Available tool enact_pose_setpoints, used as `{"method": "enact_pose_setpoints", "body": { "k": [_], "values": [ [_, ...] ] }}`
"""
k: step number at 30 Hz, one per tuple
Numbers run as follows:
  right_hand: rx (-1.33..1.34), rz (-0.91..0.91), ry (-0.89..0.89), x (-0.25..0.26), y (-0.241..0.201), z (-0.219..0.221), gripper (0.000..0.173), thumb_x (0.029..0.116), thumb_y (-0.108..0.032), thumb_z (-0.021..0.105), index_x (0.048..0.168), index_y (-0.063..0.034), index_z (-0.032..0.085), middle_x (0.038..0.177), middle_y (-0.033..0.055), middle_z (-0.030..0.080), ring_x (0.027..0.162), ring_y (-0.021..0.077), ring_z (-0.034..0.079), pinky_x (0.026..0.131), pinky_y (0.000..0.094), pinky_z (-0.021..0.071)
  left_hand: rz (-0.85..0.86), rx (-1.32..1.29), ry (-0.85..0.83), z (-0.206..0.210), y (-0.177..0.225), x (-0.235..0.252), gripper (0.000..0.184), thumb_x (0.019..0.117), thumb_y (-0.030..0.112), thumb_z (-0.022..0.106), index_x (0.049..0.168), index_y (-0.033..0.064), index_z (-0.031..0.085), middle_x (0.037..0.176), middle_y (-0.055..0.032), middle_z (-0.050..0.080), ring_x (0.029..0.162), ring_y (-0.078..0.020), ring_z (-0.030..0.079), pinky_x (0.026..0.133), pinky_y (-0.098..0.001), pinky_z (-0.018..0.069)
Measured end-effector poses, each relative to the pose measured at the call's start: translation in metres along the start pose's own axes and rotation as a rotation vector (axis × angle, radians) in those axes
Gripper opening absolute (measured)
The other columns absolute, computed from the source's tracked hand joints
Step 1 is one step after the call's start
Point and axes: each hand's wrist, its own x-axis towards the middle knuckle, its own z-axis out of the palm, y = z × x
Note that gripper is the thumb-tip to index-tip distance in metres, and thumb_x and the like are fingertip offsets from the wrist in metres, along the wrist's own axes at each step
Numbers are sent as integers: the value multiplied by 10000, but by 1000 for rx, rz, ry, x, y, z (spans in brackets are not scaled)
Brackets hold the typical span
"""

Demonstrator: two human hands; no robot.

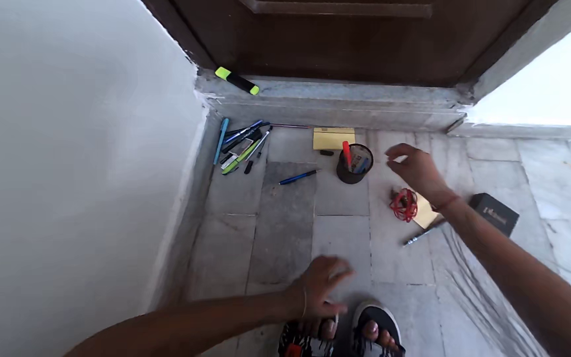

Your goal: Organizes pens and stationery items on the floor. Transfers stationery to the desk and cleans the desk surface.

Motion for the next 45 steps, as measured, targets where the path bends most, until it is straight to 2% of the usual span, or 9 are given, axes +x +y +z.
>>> {"method": "enact_pose_setpoints", "body": {
  "k": [3,7,11,16,21,26,33,39,45],
  "values": [
    [-25,262,5,-39,52,-30,211,1012,-91,610,1161,43,675,1051,233,708,903,385,701,825,597,551,320,-1,-147,25,2,-40,377,943,225,721,1291,85,689,1324,-177,661,1261,-368,612,1065,-541,474],
    [-32,592,-72,-91,115,-17,281,1009,-105,627,1242,52,621,996,235,705,814,337,710,779,517,583,451,-64,-331,36,4,-57,348,931,-48,637,1262,34,706,1330,-156,672,1336,-338,563,1162,-471,377],
    [-237,511,-81,-136,114,30,369,982,-71,617,1339,24,607,1326,314,573,1148,500,609,935,648,498,473,4,-280,46,-8,-57,317,954,-19,611,1238,75,714,1294,-133,688,1304,-325,588,1133,-459,412],
    [149,821,322,-125,138,59,623,1017,-278,642,1451,100,402,1152,349,642,979,477,668,860,614,524,433,-10,-262,51,-9,-57,323,897,96,749,1217,63,722,1280,-150,689,1280,-346,597,1106,-476,429],
    [117,954,324,-96,139,56,639,945,-160,714,1458,72,411,1271,368,587,1151,492,618,962,606,488,408,-27,-290,48,-7,-56,333,904,140,760,1216,28,725,1292,-178,683,1284,-376,593,1102,-494,430],
    [152,433,533,-95,87,5,571,983,-128,640,1436,108,387,1117,320,633,886,409,677,793,572,555,361,-19,-299,48,-6,-57,386,903,68,736,1282,19,687,1337,-197,654,1297,-385,577,1125,-499,409],
    [92,-196,508,-3,-41,2,519,1022,-118,592,1427,94,346,1167,276,600,962,328,690,806,461,590,336,-52,-297,51,-6,-57,399,881,-62,676,1272,15,698,1344,-203,652,1301,-388,576,1123,-509,408],
    [56,-246,257,34,-24,75,451,982,-78,646,1374,75,483,1147,270,659,912,379,713,786,524,585,365,19,-232,54,-7,-60,359,886,112,758,1235,36,715,1313,-177,672,1276,-360,597,1094,-479,439],
    [9,-34,234,16,18,4,301,1010,-46,591,1284,77,568,1154,279,662,982,384,698,844,535,571,349,-38,-288,48,-3,-57,337,903,67,731,1237,25,714,1312,-184,670,1283,-383,589,1087,-525,437]
  ]
}}
